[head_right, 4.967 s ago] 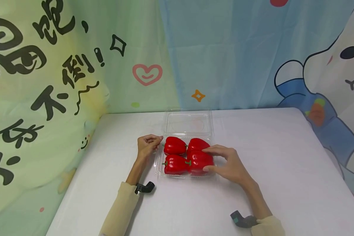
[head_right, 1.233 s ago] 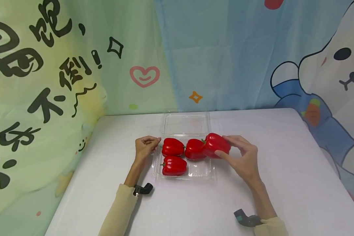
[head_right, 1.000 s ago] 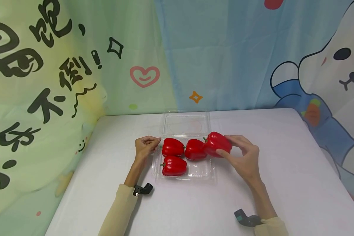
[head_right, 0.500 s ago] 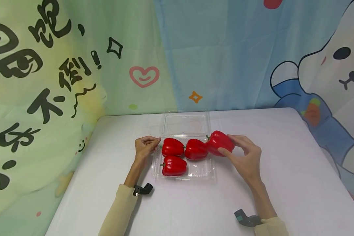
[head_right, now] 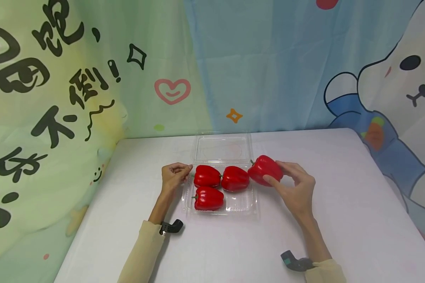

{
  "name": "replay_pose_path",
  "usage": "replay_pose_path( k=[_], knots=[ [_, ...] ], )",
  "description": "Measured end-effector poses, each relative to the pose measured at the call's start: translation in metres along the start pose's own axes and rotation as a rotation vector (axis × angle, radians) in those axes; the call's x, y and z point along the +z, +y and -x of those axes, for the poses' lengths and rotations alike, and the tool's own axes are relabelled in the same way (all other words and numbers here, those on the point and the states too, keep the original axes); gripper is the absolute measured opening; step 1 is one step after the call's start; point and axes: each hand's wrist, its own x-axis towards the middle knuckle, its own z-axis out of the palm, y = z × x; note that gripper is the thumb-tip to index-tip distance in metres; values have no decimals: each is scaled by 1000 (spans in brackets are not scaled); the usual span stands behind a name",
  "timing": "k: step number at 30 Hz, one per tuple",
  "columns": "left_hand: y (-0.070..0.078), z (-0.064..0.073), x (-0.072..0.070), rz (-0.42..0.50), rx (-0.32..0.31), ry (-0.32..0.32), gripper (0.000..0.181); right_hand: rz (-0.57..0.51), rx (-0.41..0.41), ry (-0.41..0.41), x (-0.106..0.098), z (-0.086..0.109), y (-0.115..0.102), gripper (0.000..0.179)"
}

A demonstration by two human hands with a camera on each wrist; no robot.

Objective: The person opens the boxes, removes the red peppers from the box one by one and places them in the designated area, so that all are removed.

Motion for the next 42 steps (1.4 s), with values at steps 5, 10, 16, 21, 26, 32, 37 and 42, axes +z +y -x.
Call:
replay_pose_path(
  k=[5, 10, 16, 21, 26, 32, 37, 42],
  knots=[
    [2, 0, 0, -7, 1, 0, 20, 13, 15, 22, 1, 0, 1, 54],
    [3, 0, 0, 2, 3, -1, 20, 16, 22, 35, 2, 0, 2, 54],
    [4, 1, 0, 15, -6, 8, 20, 10, 36, 44, 2, -1, 2, 54],
    [4, 1, 0, 11, -7, 9, 20, 39, 41, 68, 2, 1, 3, 54],
    [3, 1, 0, 9, 2, 5, 20, 63, 45, 92, 1, 2, 4, 53],
    [1, 1, 0, 1, -2, 5, 21, 78, 59, 115, 1, 3, 4, 51],
    [1, 1, 0, 24, 7, -2, 21, 90, 71, 130, 2, 3, 6, 51],
    [2, 1, 0, 18, 8, -1, 21, 98, 72, 141, 2, 2, 8, 53]
  ],
)
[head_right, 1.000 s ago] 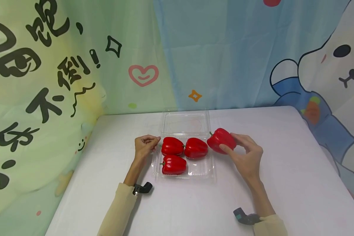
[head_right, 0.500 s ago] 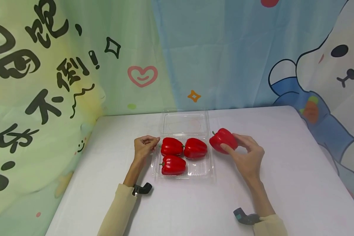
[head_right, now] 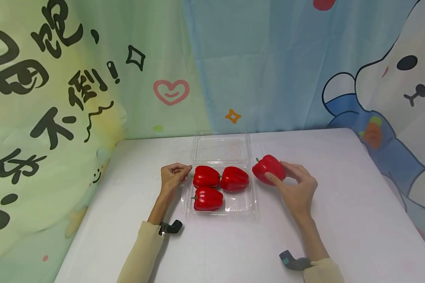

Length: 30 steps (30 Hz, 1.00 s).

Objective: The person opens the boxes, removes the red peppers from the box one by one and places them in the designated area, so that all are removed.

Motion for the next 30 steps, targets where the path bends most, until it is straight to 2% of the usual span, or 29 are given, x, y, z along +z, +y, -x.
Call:
replay_pose_path(
  k=[30],
  knots=[
    [0, 0, -1, -22, 12, -5, 20, 51, 26, 62, 8, -3, 4, 48]
  ],
)
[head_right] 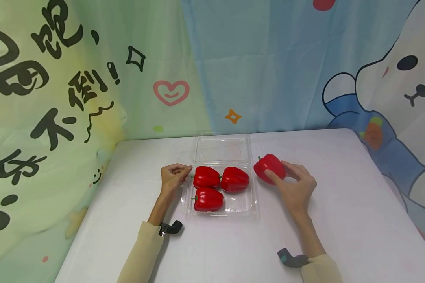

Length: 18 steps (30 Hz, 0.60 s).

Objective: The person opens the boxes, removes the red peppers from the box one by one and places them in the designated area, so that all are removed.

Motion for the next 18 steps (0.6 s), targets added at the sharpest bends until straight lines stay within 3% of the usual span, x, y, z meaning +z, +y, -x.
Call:
replay_pose_path(
  k=[18],
  knots=[
    [2, 1, 1, -10, 13, 2, 19, 25, -1, 28, 6, -5, -1, 47]
  ],
)
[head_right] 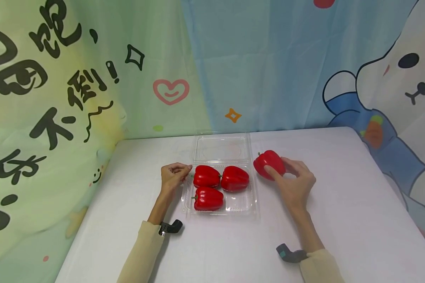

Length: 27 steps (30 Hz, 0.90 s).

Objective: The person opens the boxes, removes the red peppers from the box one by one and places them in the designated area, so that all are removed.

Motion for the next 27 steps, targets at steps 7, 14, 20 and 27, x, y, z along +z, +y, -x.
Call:
replay_pose_path(
  k=[7, 14, 20, 27],
  knots=[
    [0, 0, 0, -15, -3, -3, 20, 3, 2, 6, 2, -1, 2, 47],
    [-1, -2, 0, -14, -4, -4, 20, 7, 12, 16, 4, -2, 4, 47],
    [0, -2, 0, 4, -8, 1, 20, 9, 18, 33, 7, -4, 5, 47],
    [3, 0, 0, -33, -28, 7, 19, 4, 9, 37, 10, -5, 10, 47]
  ],
)
